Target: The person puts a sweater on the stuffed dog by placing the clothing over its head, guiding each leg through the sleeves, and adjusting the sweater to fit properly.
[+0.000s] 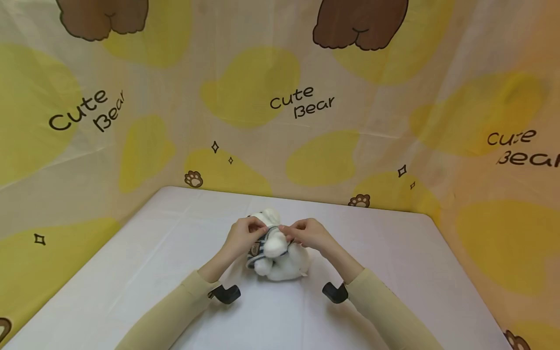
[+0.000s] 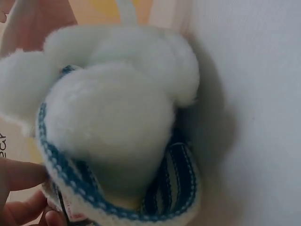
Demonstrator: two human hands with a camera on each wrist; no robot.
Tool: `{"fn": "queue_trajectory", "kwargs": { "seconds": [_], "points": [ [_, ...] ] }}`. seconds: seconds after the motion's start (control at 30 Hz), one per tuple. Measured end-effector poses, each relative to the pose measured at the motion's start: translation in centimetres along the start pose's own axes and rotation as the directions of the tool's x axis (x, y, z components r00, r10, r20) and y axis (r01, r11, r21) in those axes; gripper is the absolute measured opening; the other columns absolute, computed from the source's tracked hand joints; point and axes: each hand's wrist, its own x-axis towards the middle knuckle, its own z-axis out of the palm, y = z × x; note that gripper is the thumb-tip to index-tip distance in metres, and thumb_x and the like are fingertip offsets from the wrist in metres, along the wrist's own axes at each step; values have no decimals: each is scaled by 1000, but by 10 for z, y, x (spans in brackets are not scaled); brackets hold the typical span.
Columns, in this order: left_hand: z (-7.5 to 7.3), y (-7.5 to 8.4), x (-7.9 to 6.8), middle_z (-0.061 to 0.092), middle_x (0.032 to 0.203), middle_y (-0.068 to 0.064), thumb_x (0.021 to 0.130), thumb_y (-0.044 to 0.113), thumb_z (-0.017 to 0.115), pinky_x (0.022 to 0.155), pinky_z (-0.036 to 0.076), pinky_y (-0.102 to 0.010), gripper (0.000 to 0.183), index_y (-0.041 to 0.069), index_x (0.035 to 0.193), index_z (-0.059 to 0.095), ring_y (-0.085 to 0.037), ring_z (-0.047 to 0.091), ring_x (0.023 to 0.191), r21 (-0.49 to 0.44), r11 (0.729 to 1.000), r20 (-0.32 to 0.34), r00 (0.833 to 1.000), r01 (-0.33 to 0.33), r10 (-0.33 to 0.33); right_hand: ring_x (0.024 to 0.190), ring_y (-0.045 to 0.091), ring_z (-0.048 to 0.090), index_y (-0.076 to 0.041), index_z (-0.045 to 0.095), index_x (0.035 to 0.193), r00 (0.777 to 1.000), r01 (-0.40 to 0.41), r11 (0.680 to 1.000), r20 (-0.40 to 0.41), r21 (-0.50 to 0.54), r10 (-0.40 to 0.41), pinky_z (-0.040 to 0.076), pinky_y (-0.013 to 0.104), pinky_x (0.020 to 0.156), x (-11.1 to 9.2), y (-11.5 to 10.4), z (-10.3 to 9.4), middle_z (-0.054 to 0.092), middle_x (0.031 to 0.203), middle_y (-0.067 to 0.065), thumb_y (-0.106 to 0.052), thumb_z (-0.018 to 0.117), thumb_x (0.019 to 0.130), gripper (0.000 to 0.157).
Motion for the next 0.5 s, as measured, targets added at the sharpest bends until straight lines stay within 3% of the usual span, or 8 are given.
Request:
{"fn": "queue_trajectory", "kwargs": {
  "seconds": [0.13, 0.27, 0.37, 0.5],
  "points": [
    [4, 2, 4, 67, 83, 0, 87, 19, 68, 70, 46, -28, 8, 11, 86, 69, -12, 55, 76, -16, 1000, -21, 1000, -10, 10, 84, 16, 59, -10, 69, 97, 999, -7, 993, -40, -115, 2, 49, 30, 70, -1, -5, 6, 67, 88, 1, -55, 67, 79, 49],
    [7, 5, 7, 66, 81, -1, 86, 20, 69, 67, 45, -27, 9, 12, 84, 68, -12, 55, 73, -19, 999, -74, 997, -28, 27, 80, 16, 58, -11, 68, 88, 997, 17, 965, -74, -262, -38, 46, 27, 64, 0, -10, 15, 65, 86, 1, -53, 72, 74, 44],
    [9, 5, 8, 63, 75, 1, 85, 21, 70, 61, 43, -26, 10, 14, 80, 67, -12, 52, 67, 68, 997, -147, 988, -28, 38, 75, 15, 57, -11, 66, 83, 996, 15, 960, -81, -279, -39, 44, 26, 61, 1, -12, 19, 65, 81, 0, -44, 77, 71, 36],
    [9, 3, 7, 61, 72, 5, 83, 23, 71, 55, 41, -25, 11, 18, 76, 66, -9, 51, 61, 200, 980, -219, 974, -21, 66, 74, 14, 56, -10, 66, 83, 996, 3, 976, -81, -217, -21, 43, 25, 60, 1, -11, 20, 64, 78, 0, -31, 80, 69, 29]
  ]
}}
